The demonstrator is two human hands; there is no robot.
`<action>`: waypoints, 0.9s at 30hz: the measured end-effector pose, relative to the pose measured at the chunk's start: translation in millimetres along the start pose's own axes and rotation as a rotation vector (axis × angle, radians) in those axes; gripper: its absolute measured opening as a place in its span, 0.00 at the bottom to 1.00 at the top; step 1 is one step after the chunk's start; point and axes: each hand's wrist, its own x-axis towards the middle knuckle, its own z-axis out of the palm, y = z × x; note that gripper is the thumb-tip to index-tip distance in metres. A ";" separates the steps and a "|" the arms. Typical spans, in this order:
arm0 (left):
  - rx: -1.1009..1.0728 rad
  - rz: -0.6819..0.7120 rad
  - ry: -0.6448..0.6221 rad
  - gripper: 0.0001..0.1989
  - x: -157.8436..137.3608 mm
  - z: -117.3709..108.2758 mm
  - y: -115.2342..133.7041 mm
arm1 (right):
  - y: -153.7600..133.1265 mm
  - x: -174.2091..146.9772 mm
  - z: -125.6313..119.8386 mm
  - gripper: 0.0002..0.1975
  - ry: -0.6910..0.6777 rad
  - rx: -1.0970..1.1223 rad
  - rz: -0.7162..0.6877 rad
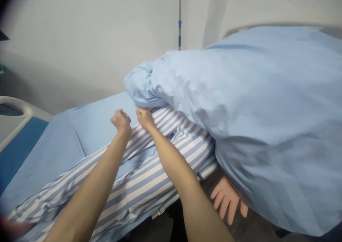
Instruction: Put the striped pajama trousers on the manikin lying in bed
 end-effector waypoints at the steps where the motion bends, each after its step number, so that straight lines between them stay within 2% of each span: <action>1: 0.052 0.028 -0.028 0.13 -1.2 3.3 -3.3 | 1.3 0.2 0.0 0.22 0.004 0.019 -0.002; 6: 0.420 0.230 -0.141 0.15 -10.9 2.2 -32.8 | 5.5 -1.7 2.7 0.22 -0.004 0.074 -0.019; 9: 0.499 0.229 -0.171 0.16 -13.4 -1.8 -38.0 | 1.9 -6.9 4.8 0.21 -0.015 0.021 0.011; 12: 0.522 0.232 -0.196 0.16 -12.8 -3.3 -36.4 | -5.0 -5.9 0.0 0.21 -0.033 -0.083 0.032; 15: 0.540 0.229 -0.191 0.16 -12.4 -4.1 -36.3 | -7.9 8.6 -13.9 0.22 -0.053 -0.141 -0.064; 17: 0.544 0.223 -0.181 0.16 -12.6 -5.1 -37.4 | -3.6 20.1 -24.2 0.23 -0.004 -0.186 -0.097; 22: 0.520 0.231 -0.211 0.16 -13.6 -6.5 -39.9 | 23.3 22.2 -29.0 0.24 0.201 -0.367 0.037; 24: 0.503 0.221 -0.231 0.16 -14.7 -5.6 -39.4 | 30.3 15.7 -24.4 0.24 0.222 -0.426 0.083; 27: 0.468 0.177 -0.306 0.15 -14.8 -13.0 -33.1 | 30.8 9.6 -21.0 0.23 0.199 -0.486 0.079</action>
